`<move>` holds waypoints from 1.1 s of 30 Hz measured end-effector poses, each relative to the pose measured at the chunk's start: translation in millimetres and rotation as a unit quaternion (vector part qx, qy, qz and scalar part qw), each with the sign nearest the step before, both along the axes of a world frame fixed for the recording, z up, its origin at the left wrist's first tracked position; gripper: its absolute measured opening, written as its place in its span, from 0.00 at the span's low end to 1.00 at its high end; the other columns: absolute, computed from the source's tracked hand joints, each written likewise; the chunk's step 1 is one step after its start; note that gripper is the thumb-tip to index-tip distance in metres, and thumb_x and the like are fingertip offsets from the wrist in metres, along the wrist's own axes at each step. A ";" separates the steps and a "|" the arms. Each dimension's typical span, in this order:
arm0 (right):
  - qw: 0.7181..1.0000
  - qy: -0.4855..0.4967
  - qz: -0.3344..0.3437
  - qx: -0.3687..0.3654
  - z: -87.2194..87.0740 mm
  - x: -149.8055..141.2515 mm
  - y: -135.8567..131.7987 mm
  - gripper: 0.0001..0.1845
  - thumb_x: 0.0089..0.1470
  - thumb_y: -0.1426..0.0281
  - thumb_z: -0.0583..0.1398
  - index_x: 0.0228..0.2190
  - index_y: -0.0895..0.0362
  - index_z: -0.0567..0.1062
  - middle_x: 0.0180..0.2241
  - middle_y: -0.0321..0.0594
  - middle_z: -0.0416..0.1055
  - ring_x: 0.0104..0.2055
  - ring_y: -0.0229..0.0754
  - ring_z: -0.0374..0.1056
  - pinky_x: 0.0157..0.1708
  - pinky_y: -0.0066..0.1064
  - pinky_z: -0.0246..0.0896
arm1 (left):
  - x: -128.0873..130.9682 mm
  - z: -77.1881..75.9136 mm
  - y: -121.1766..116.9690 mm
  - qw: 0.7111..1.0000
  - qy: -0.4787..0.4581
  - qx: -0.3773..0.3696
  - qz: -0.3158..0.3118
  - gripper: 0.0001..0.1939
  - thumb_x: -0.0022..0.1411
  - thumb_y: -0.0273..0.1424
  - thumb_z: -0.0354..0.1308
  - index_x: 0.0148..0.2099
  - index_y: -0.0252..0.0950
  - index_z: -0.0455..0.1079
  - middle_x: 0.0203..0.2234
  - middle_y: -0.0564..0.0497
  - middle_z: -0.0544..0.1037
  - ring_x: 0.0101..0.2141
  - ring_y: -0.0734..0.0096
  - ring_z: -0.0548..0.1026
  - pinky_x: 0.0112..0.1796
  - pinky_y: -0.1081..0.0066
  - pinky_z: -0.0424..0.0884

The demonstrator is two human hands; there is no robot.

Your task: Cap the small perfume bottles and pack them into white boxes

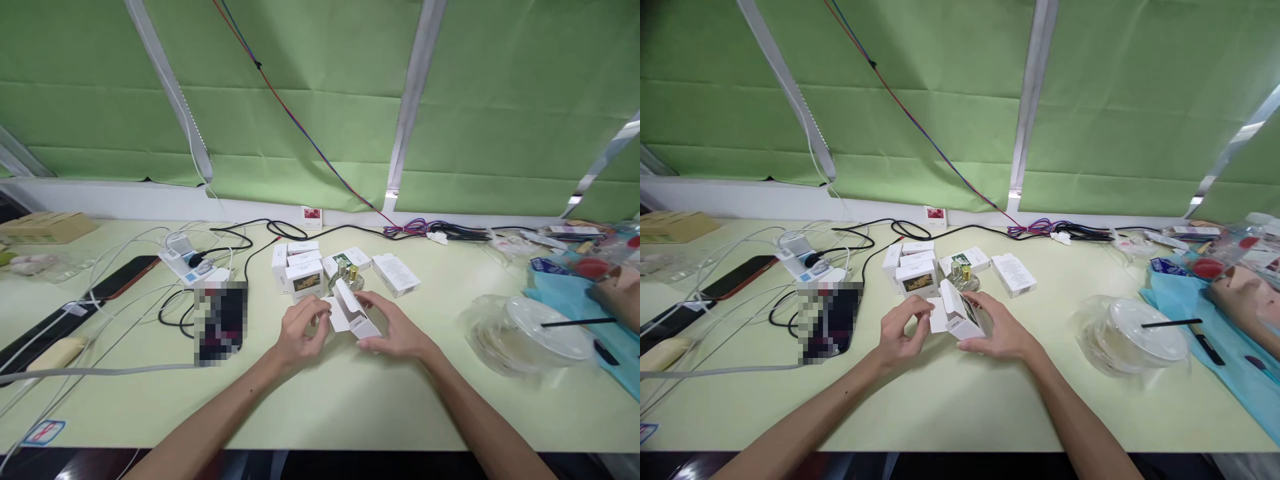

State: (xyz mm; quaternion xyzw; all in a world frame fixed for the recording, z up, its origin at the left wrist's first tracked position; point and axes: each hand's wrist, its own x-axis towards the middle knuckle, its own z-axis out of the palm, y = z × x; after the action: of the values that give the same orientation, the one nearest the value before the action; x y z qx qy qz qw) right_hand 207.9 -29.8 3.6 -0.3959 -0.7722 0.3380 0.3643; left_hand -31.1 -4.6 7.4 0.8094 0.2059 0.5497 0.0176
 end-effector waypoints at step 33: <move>0.992 0.104 -0.073 0.012 0.4 1.0 -0.3 0.47 0.56 0.51 0.64 0.68 0.49 0.49 0.56 0.47 0.66 0.58 0.54 0.66 0.62 0.47 0.57 | -1.5 -7.7 3.5 0.930 0.194 -0.300 0.090 0.34 0.70 0.38 0.55 0.73 0.44 0.50 0.46 0.45 0.79 0.33 0.64 0.79 0.39 0.66 0.75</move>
State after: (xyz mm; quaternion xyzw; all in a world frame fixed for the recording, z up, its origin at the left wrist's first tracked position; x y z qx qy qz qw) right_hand 208.9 -30.2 4.1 -0.4094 -0.7034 0.3405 0.4708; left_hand -32.6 -1.1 -0.4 0.8352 0.4324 0.2944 0.1698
